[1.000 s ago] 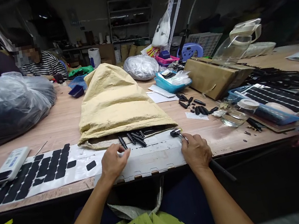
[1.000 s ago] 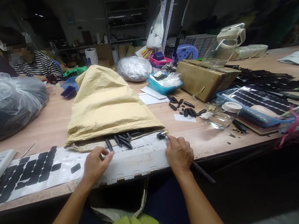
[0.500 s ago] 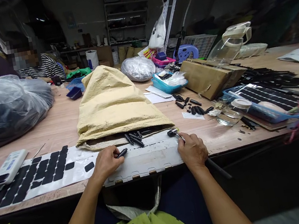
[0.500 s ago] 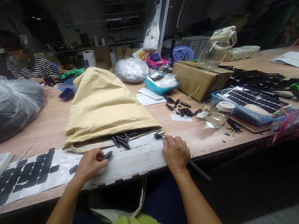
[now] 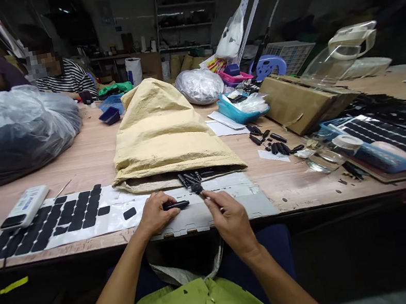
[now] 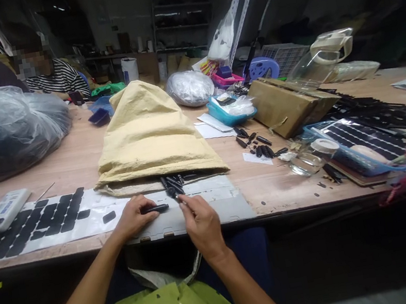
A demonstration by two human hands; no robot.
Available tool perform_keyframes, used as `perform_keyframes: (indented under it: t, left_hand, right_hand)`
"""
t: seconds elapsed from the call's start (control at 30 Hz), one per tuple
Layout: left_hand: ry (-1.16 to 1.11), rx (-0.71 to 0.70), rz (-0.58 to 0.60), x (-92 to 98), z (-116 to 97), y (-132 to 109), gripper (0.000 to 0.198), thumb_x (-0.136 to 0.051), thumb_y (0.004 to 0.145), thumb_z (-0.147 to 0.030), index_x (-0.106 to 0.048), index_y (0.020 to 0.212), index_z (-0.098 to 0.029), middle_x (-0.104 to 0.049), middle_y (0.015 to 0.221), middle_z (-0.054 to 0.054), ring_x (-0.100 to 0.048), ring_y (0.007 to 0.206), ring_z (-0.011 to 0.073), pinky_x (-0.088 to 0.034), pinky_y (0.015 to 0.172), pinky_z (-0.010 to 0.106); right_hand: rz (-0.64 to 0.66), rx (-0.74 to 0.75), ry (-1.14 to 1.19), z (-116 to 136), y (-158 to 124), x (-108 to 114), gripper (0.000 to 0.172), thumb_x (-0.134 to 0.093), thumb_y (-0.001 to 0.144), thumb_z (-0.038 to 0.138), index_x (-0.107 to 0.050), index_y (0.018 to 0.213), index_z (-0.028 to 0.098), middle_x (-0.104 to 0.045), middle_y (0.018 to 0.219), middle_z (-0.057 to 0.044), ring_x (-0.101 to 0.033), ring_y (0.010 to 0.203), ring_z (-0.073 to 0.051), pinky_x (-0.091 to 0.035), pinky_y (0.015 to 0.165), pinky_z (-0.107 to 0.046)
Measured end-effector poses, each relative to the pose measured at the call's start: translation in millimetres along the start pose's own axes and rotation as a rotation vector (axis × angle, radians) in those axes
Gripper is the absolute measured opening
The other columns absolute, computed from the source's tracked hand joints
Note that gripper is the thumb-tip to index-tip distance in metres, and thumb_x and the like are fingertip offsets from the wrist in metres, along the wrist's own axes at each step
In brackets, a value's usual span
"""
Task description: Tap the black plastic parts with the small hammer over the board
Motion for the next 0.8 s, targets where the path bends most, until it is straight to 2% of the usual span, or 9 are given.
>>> perform_keyframes:
  t: [0.13, 0.3, 0.5, 0.7, 0.8]
  left_hand:
    - [-0.002, -0.032, -0.002, -3.1, 1.5, 0.3, 0.017, -0.072, 0.076, -0.030, -0.076, 0.090, -0.022, -0.064, 0.083, 0.002, -0.053, 0.086, 0.0200, -0.041, 0.079, 0.033]
    - [-0.018, -0.061, 0.001, -6.9, 5.8, 0.5, 0.015, -0.070, 0.079, -0.032, -0.077, 0.089, -0.024, -0.063, 0.081, 0.002, -0.052, 0.085, 0.0187, -0.040, 0.080, 0.032]
    - [-0.022, -0.064, -0.015, -3.6, 3.8, -0.5, 0.018, -0.072, 0.078, -0.033, -0.078, 0.091, -0.023, -0.064, 0.082, 0.003, -0.052, 0.086, 0.0195, -0.041, 0.080, 0.032]
    - [-0.015, -0.062, -0.009, -2.3, 1.6, -0.8, 0.018, -0.071, 0.078, -0.034, -0.077, 0.090, -0.023, -0.065, 0.080, 0.003, -0.054, 0.084, 0.0199, -0.042, 0.078, 0.032]
    - [-0.004, -0.058, -0.008, -2.7, 2.2, -0.2, 0.019, -0.070, 0.078, -0.035, -0.077, 0.091, -0.023, -0.065, 0.082, 0.003, -0.054, 0.086, 0.0205, -0.042, 0.079, 0.033]
  right_hand:
    - [0.047, 0.070, 0.000, 18.3, -14.9, -24.6, 0.028, -0.047, 0.097, 0.024, -0.069, 0.114, 0.021, -0.069, 0.094, -0.006, -0.065, 0.088, -0.016, -0.051, 0.083, -0.028]
    - [0.109, 0.134, -0.146, 18.9, -24.6, -41.3, 0.030, -0.047, 0.097, 0.020, -0.069, 0.117, 0.022, -0.068, 0.089, -0.005, -0.065, 0.083, -0.015, -0.050, 0.077, -0.025]
    - [0.004, 0.092, -0.124, 11.1, -19.4, -23.4, 0.029, -0.047, 0.097, 0.022, -0.070, 0.116, 0.021, -0.068, 0.091, -0.005, -0.065, 0.086, -0.015, -0.051, 0.080, -0.025]
    - [0.047, 0.060, -0.144, 1.5, -20.3, -25.5, 0.031, -0.044, 0.099, 0.025, -0.069, 0.116, 0.023, -0.069, 0.092, -0.005, -0.065, 0.087, -0.016, -0.051, 0.081, -0.026]
    - [-0.035, 0.039, -0.154, -8.7, -16.0, -9.0, 0.031, -0.044, 0.098, 0.028, -0.070, 0.115, 0.022, -0.070, 0.094, -0.006, -0.065, 0.086, -0.017, -0.051, 0.080, -0.028]
Point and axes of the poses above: each hand's wrist, its own y-axis towards the middle knuckle, its own x-axis out of the back of the hand, z = x × y, the point moved 10 cm from there along y, towards the middle knuckle
